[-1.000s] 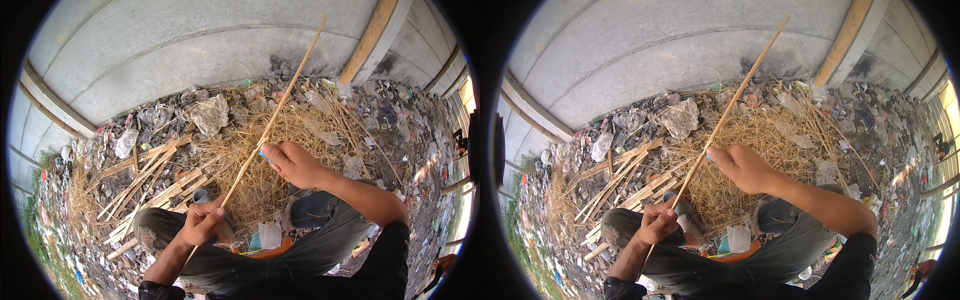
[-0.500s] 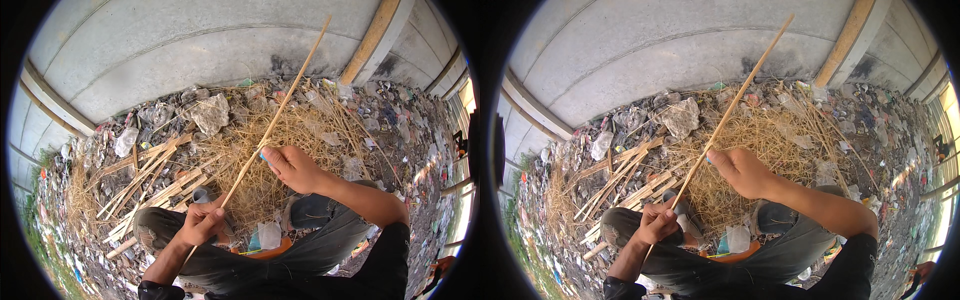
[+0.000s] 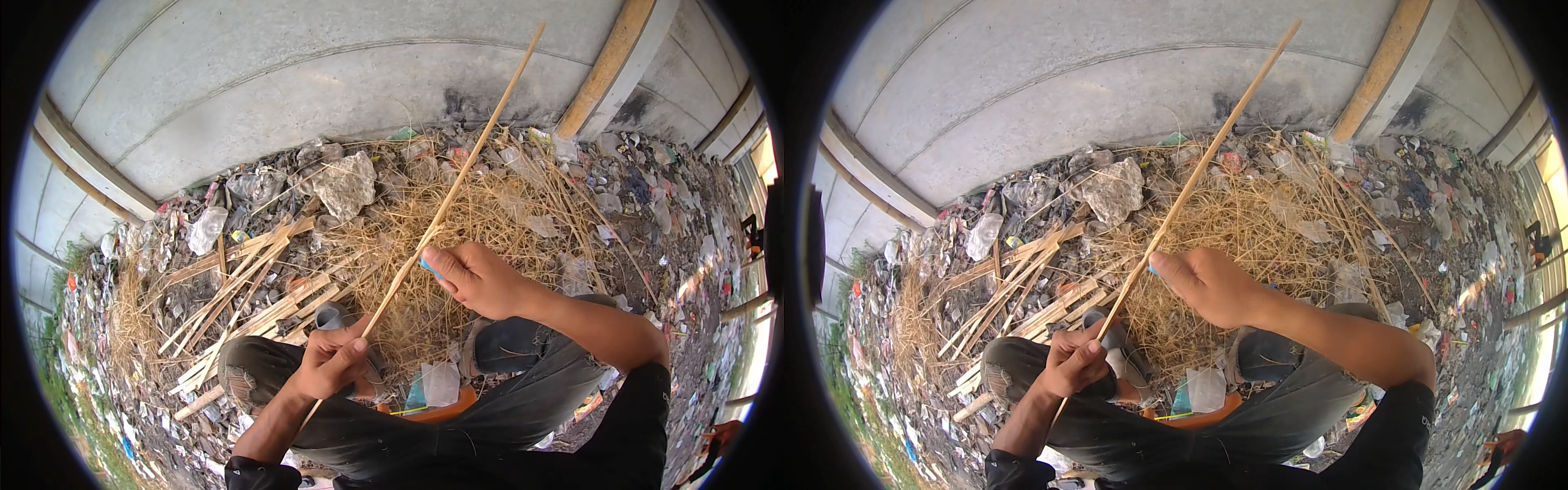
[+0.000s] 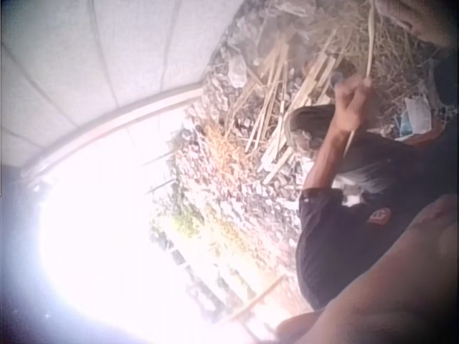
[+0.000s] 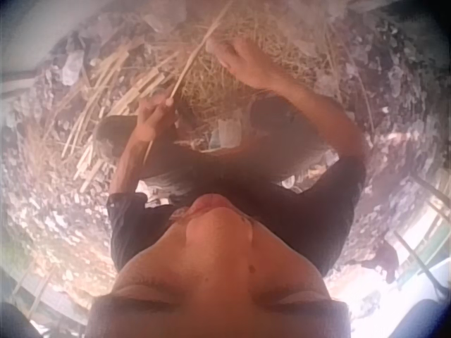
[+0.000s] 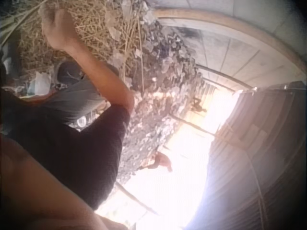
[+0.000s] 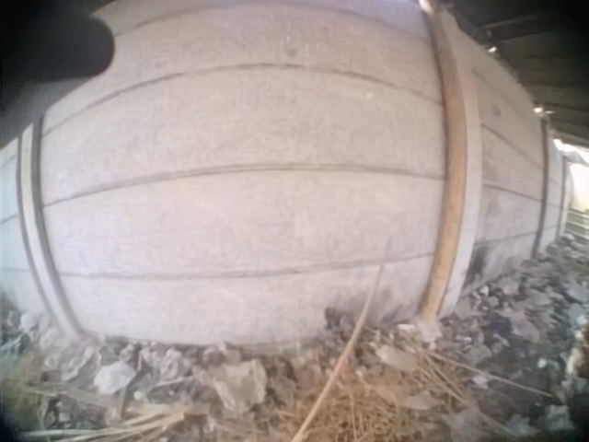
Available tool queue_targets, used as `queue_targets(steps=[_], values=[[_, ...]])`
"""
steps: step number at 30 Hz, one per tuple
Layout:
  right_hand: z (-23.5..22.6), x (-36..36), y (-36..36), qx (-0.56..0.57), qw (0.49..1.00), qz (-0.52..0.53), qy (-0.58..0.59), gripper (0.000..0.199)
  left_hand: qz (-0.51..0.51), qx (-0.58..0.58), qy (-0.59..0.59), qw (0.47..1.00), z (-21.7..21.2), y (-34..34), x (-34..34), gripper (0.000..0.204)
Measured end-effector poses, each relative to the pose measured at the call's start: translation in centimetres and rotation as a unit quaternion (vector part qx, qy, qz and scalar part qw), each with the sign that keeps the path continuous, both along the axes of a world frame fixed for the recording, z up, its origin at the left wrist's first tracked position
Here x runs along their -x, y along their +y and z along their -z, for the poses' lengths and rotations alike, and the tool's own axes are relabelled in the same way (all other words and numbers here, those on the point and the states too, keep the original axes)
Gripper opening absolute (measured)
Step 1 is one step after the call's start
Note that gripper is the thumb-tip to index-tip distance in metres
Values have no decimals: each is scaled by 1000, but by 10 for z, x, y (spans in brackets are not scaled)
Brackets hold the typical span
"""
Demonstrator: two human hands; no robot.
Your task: The person sits on a pile of debris and straw, using a small knife to shave and smooth a long bamboo stick. They repeatedly scrape the surface of the stick to remove splinters and create a smooth finish, occasionally rotating the stick to work on different sides.
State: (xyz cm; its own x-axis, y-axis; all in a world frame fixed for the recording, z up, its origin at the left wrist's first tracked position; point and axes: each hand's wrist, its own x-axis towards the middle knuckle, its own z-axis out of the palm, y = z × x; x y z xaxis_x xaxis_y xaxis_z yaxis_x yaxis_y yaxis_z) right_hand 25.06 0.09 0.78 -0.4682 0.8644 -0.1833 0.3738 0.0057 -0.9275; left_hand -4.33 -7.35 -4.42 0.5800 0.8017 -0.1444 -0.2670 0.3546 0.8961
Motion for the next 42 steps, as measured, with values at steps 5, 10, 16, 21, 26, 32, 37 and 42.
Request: queue_targets(steps=[5,10,16,21,26,32,37,42], values=[[-6,-7,8,226,970,-25,82,64,-10,-4,18,1000,-1,-1,-1,50],[1,14,-10,-170,984,36,-34,65,-9,-21,39,999,-1,3,-3,50],[-12,3,-2,176,979,-34,93,62,-12,-17,39,999,2,0,-1,50],[-1,0,7,198,978,-31,64,64,-12,-17,38,999,2,2,-2,50],[-1,22,-12,-178,982,36,-54,62,-17,-12,30,999,-2,3,-5,50],[-8,4,-4,247,964,-36,91,63,-15,-23,50,998,8,0,0,51],[-6,5,1,211,975,-27,68,62,-12,-22,38,999,3,3,-2,51],[3,21,-12,-191,980,26,-48,64,-11,-11,28,999,0,7,-7,50]])
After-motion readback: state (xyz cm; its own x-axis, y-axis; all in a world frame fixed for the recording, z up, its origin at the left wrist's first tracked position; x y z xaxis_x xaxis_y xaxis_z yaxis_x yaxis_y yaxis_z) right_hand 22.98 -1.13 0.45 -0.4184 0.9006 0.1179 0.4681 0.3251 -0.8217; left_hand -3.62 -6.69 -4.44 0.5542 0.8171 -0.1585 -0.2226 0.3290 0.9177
